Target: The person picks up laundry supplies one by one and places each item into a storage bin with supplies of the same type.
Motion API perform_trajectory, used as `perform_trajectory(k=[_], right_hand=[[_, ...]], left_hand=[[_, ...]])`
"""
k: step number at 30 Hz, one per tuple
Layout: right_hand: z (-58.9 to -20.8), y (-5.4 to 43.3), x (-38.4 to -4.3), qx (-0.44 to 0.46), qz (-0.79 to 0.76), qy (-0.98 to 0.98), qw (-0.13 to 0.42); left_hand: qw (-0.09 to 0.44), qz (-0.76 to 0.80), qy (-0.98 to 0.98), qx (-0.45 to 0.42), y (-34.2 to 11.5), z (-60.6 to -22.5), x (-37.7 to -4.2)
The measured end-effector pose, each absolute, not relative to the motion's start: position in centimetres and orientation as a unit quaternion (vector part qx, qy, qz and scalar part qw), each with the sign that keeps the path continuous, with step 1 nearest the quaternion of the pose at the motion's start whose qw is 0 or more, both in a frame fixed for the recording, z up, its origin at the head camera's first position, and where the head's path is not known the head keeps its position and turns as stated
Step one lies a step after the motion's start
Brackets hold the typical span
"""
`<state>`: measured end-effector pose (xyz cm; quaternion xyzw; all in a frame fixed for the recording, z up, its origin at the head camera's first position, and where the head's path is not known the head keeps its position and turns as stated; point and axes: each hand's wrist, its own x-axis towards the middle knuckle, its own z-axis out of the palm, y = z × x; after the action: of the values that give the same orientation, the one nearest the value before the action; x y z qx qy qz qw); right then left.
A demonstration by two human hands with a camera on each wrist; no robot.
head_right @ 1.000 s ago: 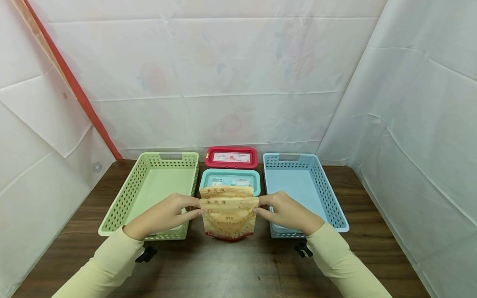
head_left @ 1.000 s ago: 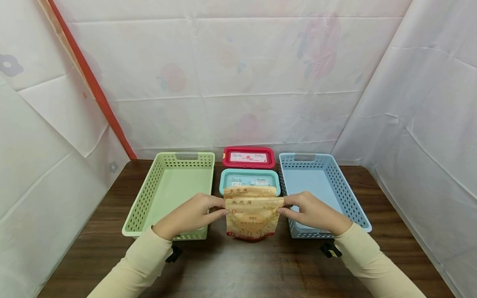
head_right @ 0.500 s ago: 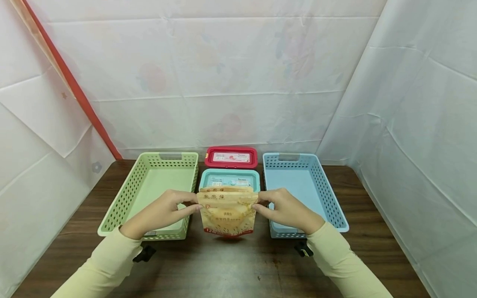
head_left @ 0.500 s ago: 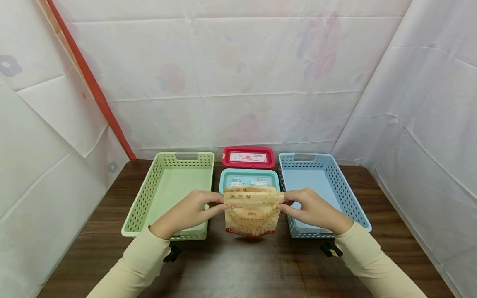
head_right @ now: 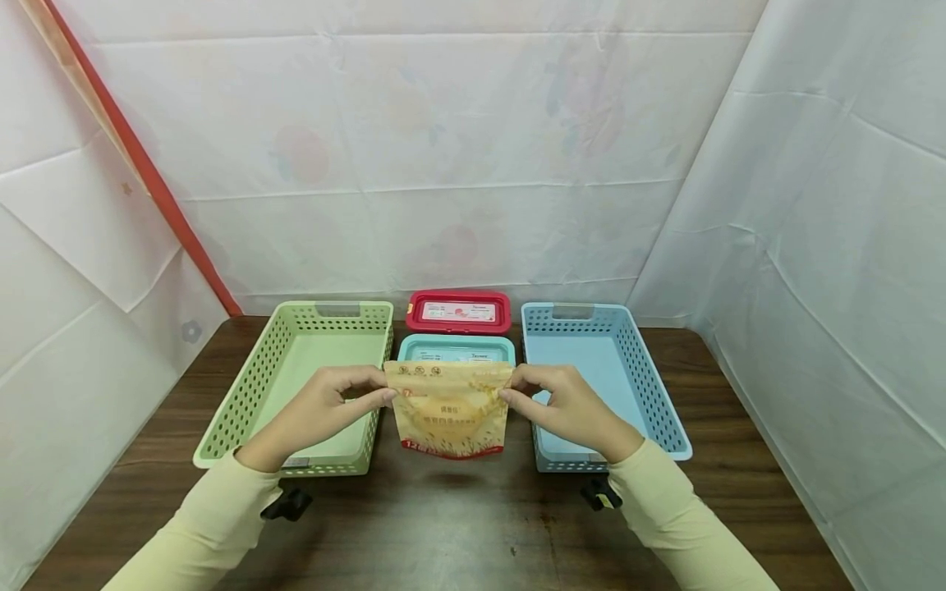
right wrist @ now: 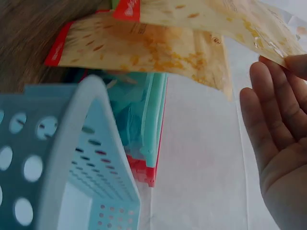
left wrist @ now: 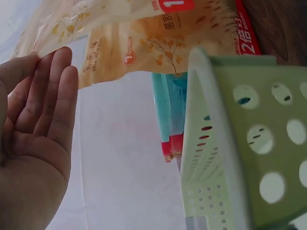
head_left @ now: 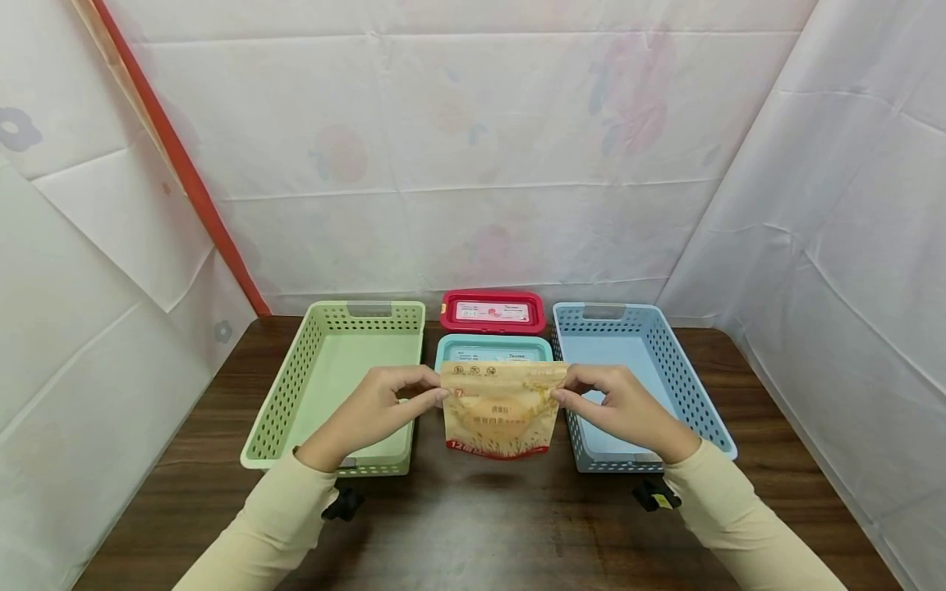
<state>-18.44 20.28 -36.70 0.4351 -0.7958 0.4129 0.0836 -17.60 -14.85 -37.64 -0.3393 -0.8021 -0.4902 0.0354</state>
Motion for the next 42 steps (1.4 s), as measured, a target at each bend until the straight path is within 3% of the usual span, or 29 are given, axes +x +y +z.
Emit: perform_trajectory(k=[19,42], right_hand=[[-35.7,19.5,-18.3,0.398,0.491,-0.769,0.097],[-34.5,18.2,-18.4,0.387,0.521,-0.755,0.094]], left_hand=[[0.041,-0.555,-0.788,-0.261,-14.7,-36.5,-17.1],[0.060,-0.599,-0.762,-0.240,-15.4,-35.3,-17.1]])
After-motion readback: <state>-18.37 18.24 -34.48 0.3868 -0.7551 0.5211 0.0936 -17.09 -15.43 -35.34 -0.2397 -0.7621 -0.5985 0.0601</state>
